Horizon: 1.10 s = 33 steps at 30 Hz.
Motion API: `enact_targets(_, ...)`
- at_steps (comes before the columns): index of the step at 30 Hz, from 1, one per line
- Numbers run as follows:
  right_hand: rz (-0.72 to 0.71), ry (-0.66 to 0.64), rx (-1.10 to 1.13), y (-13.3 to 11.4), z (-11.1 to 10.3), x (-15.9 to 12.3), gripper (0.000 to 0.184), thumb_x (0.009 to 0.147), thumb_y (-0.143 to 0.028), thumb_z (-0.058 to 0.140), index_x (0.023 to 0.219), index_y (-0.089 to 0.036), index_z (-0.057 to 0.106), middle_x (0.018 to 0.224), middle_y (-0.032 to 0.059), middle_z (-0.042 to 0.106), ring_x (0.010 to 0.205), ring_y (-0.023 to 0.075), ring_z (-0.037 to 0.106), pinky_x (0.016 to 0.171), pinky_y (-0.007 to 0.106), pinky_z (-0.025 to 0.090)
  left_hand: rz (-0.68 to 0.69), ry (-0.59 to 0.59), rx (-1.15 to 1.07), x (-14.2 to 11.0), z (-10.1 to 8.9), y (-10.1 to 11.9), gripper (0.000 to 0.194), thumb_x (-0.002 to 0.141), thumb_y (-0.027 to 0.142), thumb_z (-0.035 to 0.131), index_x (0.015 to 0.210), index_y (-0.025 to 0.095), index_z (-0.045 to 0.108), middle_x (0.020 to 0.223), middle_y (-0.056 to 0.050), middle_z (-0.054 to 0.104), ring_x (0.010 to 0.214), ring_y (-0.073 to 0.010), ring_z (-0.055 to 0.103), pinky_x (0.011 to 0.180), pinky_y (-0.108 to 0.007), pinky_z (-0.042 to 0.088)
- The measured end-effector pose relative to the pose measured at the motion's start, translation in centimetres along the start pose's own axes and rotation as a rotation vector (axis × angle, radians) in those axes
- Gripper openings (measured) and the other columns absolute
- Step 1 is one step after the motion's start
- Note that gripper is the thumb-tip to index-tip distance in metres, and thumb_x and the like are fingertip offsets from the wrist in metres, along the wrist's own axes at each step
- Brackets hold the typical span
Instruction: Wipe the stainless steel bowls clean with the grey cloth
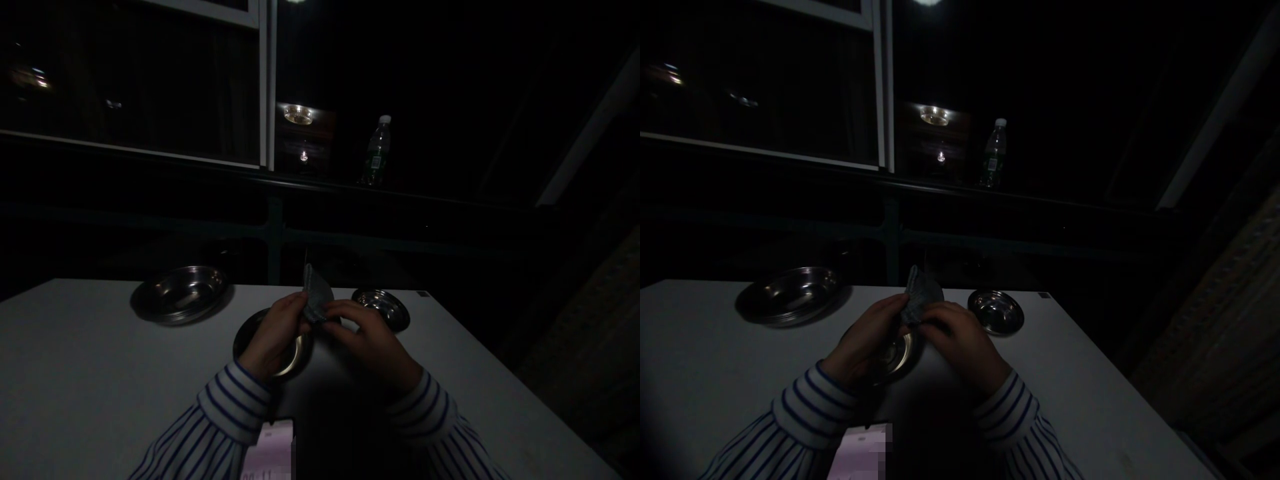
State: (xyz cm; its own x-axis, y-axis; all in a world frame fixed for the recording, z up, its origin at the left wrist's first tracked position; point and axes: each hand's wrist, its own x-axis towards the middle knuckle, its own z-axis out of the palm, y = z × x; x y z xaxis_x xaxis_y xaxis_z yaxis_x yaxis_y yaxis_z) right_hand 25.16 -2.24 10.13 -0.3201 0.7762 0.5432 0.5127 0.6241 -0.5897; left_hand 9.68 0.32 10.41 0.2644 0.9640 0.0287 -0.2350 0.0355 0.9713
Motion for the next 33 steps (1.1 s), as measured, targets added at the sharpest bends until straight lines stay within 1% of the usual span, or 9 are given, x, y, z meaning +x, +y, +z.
enact_targets(5,0.102,0.025,0.151,0.0,-0.5,0.1,0.015,0.078,-0.029,0.057,0.088,-0.021,0.066,0.095,0.0033,0.066,0.092,0.0177,0.059,0.085,0.032,0.044,-0.031,0.029,0.075,0.0,-0.2,0.2,0.018,0.074,0.031,0.050,0.069,0.015,0.058,0.065,0.000,0.059,0.061,-0.0118,0.054,0.060,-0.024,0.044)
enact_targets(11,0.214,0.099,0.180,0.3,-1.5,0.2,0.018,0.079,-0.032,0.054,0.079,-0.020,0.067,0.080,0.0019,0.067,0.081,0.0172,0.060,0.072,0.028,0.046,-0.044,0.018,0.134,0.4,-0.6,-0.3,0.019,0.074,0.030,0.049,0.075,0.014,0.060,0.073,-0.003,0.063,0.067,-0.0141,0.058,0.065,-0.027,0.046)
enact_targets(15,0.275,0.172,0.180,0.6,-2.6,0.1,0.016,0.077,-0.032,0.054,0.076,-0.019,0.065,0.074,0.0003,0.064,0.073,0.0150,0.058,0.066,0.025,0.044,0.003,0.025,0.220,0.5,-1.1,-0.6,0.021,0.074,0.034,0.047,0.068,0.016,0.057,0.062,0.002,0.055,0.059,-0.0130,0.052,0.055,-0.025,0.043)
enact_targets(18,0.347,0.236,0.150,1.0,-3.5,0.0,0.022,0.078,-0.037,0.051,0.079,-0.018,0.062,0.068,-0.0004,0.058,0.064,0.0134,0.053,0.056,0.023,0.040,0.046,0.026,0.346,0.4,-1.3,-0.5,0.023,0.075,0.032,0.044,0.059,0.017,0.054,0.057,0.003,0.052,0.056,-0.0131,0.049,0.051,-0.024,0.037)
enact_targets(20,0.374,0.300,0.106,1.4,-4.1,-0.1,0.025,0.079,-0.040,0.048,0.082,-0.018,0.060,0.067,-0.0005,0.056,0.062,0.0134,0.051,0.053,0.023,0.038,0.051,0.020,0.403,0.3,-1.2,-0.3,0.024,0.075,0.030,0.042,0.058,0.018,0.053,0.056,0.002,0.052,0.056,-0.0134,0.049,0.051,-0.024,0.036)
enact_targets(23,0.361,0.392,0.026,2.0,-5.2,-0.3,0.027,0.080,-0.040,0.046,0.086,-0.017,0.059,0.070,0.0005,0.056,0.066,0.0146,0.052,0.057,0.024,0.039,0.001,0.006,0.475,0.0,-1.0,-0.1,0.023,0.075,0.032,0.041,0.062,0.018,0.054,0.055,0.003,0.052,0.053,-0.0132,0.048,0.048,-0.024,0.034)
enact_targets(28,0.296,0.476,-0.111,2.3,-7.1,-0.7,0.025,0.081,-0.037,0.046,0.085,-0.017,0.060,0.078,0.0027,0.060,0.074,0.0165,0.054,0.064,0.027,0.041,-0.016,-0.103,0.624,-0.3,-0.7,-0.3,0.014,0.071,0.031,0.050,0.074,0.018,0.055,0.058,0.004,0.054,0.051,-0.0117,0.048,0.046,-0.022,0.033)
enact_targets(30,0.271,0.474,-0.127,1.9,-7.6,-0.9,0.023,0.082,-0.035,0.047,0.087,-0.017,0.060,0.079,0.0027,0.061,0.076,0.0165,0.055,0.066,0.027,0.041,-0.011,-0.156,0.661,-0.4,-0.7,-0.5,0.019,0.070,0.033,0.054,0.081,0.018,0.056,0.060,0.004,0.054,0.053,-0.0114,0.049,0.047,-0.021,0.034)
enact_targets(33,0.234,0.422,-0.101,0.8,-7.8,-1.2,0.022,0.082,-0.034,0.048,0.090,-0.018,0.060,0.083,0.0026,0.062,0.079,0.0164,0.056,0.069,0.026,0.043,0.004,-0.248,0.672,-0.5,-0.6,-0.7,0.039,0.068,0.043,0.058,0.097,0.017,0.057,0.063,0.004,0.054,0.057,-0.0126,0.051,0.051,-0.023,0.038)
